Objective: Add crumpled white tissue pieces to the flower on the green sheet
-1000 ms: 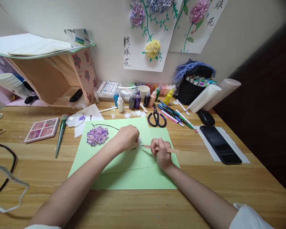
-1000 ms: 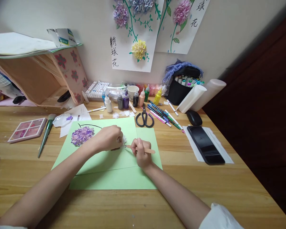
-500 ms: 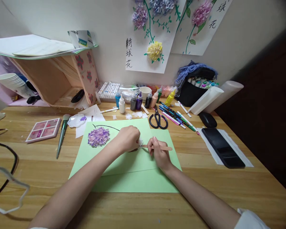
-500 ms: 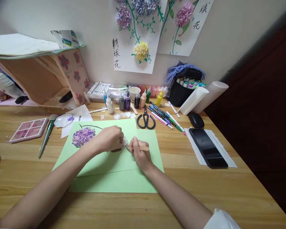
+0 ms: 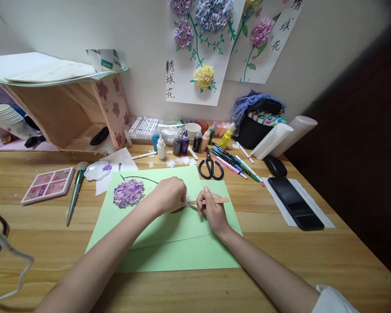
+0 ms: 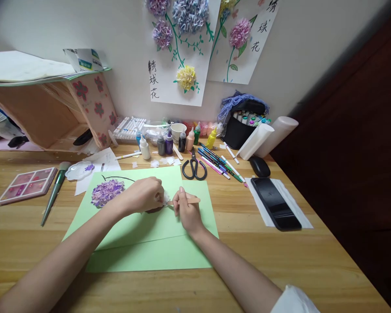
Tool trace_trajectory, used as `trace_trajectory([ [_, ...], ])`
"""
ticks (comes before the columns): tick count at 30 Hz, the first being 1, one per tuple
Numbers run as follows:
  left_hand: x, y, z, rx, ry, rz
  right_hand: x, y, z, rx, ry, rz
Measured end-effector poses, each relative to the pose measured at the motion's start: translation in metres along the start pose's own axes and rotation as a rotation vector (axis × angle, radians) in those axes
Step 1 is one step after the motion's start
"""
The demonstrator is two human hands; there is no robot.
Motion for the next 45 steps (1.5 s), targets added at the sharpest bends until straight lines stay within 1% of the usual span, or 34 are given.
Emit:
trace_trajectory([
  [6, 0.0, 0.001, 0.002, 0.005, 0.001, 0.013, -0.002, -0.002, -0.001, -0.025, -0.018, -0.006],
  [12, 0.002, 0.002, 0.0, 0.009, 0.027, 0.024, -0.003, -0.007, -0.011, -0.135, -0.092, -0.025],
  [16, 0.001, 0.002, 0.0, 0.011, 0.02, 0.027, 0.001, -0.009, -0.014, -0.166, -0.127, -0.066],
  [21, 0.002, 0.003, 0.0, 0.014, 0.014, 0.031, 0.003, -0.006, -0.009, -0.129, -0.139, -0.072],
  [26, 0.002, 0.003, -0.002, 0.012, -0.008, 0.042, 0.0, -0.001, -0.001, -0.043, -0.092, -0.021],
  [28, -0.002, 0.002, -0.005, -0.001, -0.023, 0.062, -0.001, 0.001, 0.002, 0.003, -0.049, 0.001],
  [31, -0.014, -0.001, -0.012, -0.032, -0.054, 0.104, 0.0, 0.004, 0.005, 0.045, 0.023, 0.0],
  [35, -0.032, -0.007, -0.024, -0.099, -0.06, 0.15, -0.002, 0.003, 0.003, 0.032, 0.089, 0.001],
  [37, -0.038, -0.01, -0.031, -0.139, -0.043, 0.162, -0.005, 0.001, 0.002, 0.022, 0.107, 0.008],
  [39, -0.042, -0.013, -0.036, -0.164, -0.03, 0.179, -0.006, 0.0, 0.002, 0.011, 0.117, 0.01],
  [42, -0.043, -0.012, -0.039, -0.16, -0.028, 0.215, -0.007, 0.0, -0.001, -0.032, 0.122, 0.015],
  [45, -0.041, 0.002, -0.04, -0.163, -0.009, 0.257, -0.007, 0.001, -0.002, -0.037, 0.149, 0.024],
])
Point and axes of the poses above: each hand's wrist, its own y-axis towards the middle knuckle, its own x-axis out of the palm, z = x × y, the point moved 9 cm from there along y, towards the middle knuckle, and after that the axes turned 4 degrees about -y, right-handed, at the moved point
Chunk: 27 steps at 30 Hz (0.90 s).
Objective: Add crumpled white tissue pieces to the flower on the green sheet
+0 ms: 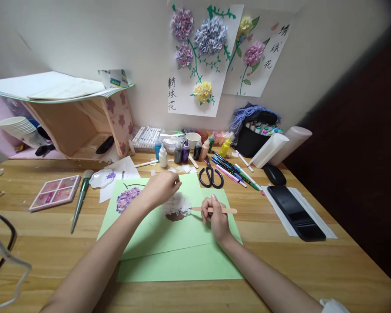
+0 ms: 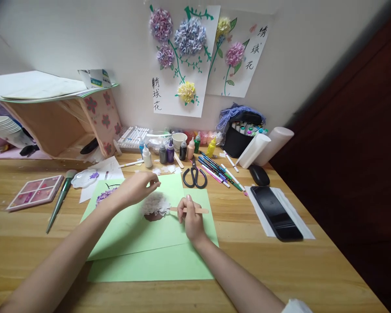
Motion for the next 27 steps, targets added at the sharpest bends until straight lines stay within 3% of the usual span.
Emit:
trace_trajectory([
  [8, 0.024, 0.076, 0.007, 0.026, 0.054, 0.038, -0.001, 0.007, 0.015, 0.135, 0.115, 0.023],
  [16, 0.048, 0.115, 0.014, -0.022, -0.013, -0.017, 0.0, 0.008, 0.014, 0.129, 0.134, 0.023],
  [19, 0.048, 0.118, 0.013, -0.037, -0.096, -0.004, -0.001, 0.006, 0.015, 0.127, 0.121, 0.017],
  [22, 0.032, 0.111, 0.008, -0.034, -0.226, 0.07, -0.006, 0.007, 0.014, 0.104, 0.11, 0.06],
  [27, 0.006, 0.07, -0.005, -0.008, -0.474, 0.189, -0.027, 0.008, -0.001, -0.049, 0.055, 0.285],
])
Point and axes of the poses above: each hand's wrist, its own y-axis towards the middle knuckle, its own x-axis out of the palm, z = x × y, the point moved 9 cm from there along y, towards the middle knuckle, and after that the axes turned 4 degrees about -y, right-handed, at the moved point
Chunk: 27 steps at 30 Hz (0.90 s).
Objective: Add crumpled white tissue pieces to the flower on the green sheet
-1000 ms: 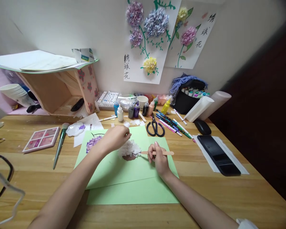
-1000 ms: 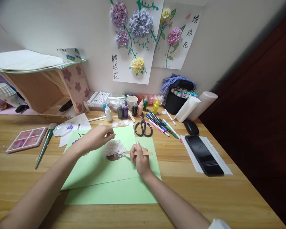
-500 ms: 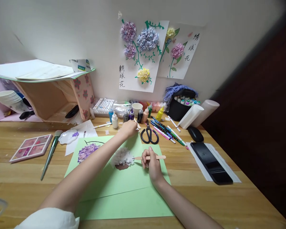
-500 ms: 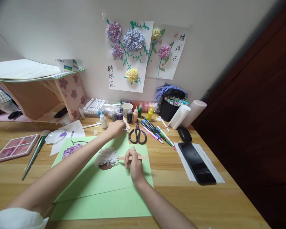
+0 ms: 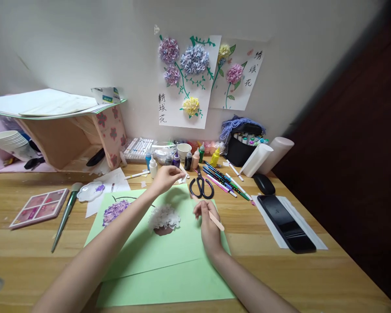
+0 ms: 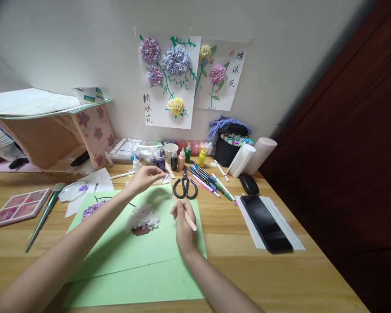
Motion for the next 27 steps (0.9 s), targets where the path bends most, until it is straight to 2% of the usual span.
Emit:
trace_trajectory([
  [3, -0.005, -0.032, -0.006, -0.055, -0.405, 0.005, 0.001, 0.001, -0.007, -0.052, -0.004, 0.0],
  [7, 0.008, -0.062, -0.008, -0.142, -0.589, -0.07, 0.009, -0.003, -0.014, -0.081, 0.006, -0.083],
  [13, 0.029, -0.074, 0.007, -0.13, -0.584, -0.172, 0.013, -0.004, -0.018, -0.145, -0.006, -0.106],
  [16, 0.027, -0.075, 0.013, -0.091, -0.514, -0.16, 0.008, -0.004, -0.018, -0.173, -0.014, -0.064],
  [20, 0.022, -0.076, 0.01, -0.107, -0.446, -0.117, 0.004, -0.004, -0.018, -0.179, -0.049, -0.043],
  [24, 0.024, -0.076, 0.011, -0.098, -0.469, -0.158, -0.001, -0.003, -0.016, -0.173, -0.071, -0.014],
  [27, 0.024, -0.075, 0.014, -0.087, -0.508, -0.153, 0.001, -0.002, -0.015, -0.15, -0.067, -0.039],
])
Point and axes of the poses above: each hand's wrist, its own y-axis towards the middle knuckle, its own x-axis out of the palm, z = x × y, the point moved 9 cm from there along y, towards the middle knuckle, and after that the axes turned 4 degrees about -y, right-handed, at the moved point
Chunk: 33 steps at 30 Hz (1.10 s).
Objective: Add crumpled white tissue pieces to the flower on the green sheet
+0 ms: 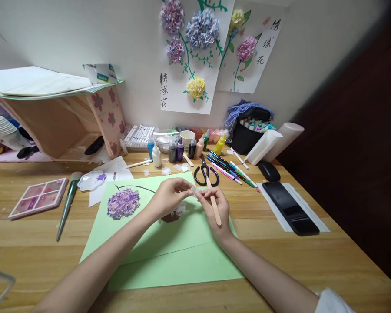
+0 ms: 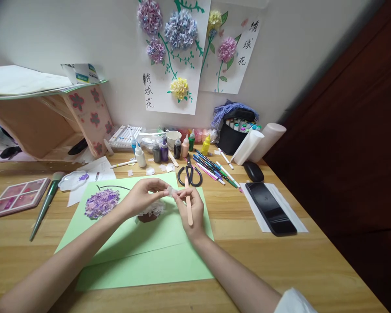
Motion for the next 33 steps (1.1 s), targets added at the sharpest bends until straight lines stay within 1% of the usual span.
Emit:
trace_trajectory([
  [2, -0.003, 0.0, -0.001, -0.019, -0.051, 0.04, 0.003, 0.0, 0.001, 0.024, 0.005, -0.035],
  [5, -0.007, 0.0, -0.008, -0.088, -0.142, 0.084, 0.008, -0.001, 0.0, 0.037, 0.026, -0.077],
  [11, -0.004, -0.001, -0.021, -0.168, -0.262, 0.085, 0.007, -0.001, 0.001, 0.037, 0.077, -0.067],
  [15, -0.007, 0.0, -0.021, -0.194, -0.275, 0.081, 0.004, -0.001, -0.001, 0.025, 0.066, -0.039],
  [20, -0.006, -0.001, -0.021, -0.251, -0.296, 0.034, 0.004, -0.001, -0.003, 0.035, 0.07, -0.042],
  [29, -0.008, -0.003, -0.016, -0.242, -0.212, 0.006, 0.004, -0.002, -0.001, 0.059, 0.055, -0.05],
  [33, -0.007, -0.003, -0.016, -0.23, -0.217, 0.007, 0.004, -0.003, -0.002, 0.048, 0.056, -0.052],
])
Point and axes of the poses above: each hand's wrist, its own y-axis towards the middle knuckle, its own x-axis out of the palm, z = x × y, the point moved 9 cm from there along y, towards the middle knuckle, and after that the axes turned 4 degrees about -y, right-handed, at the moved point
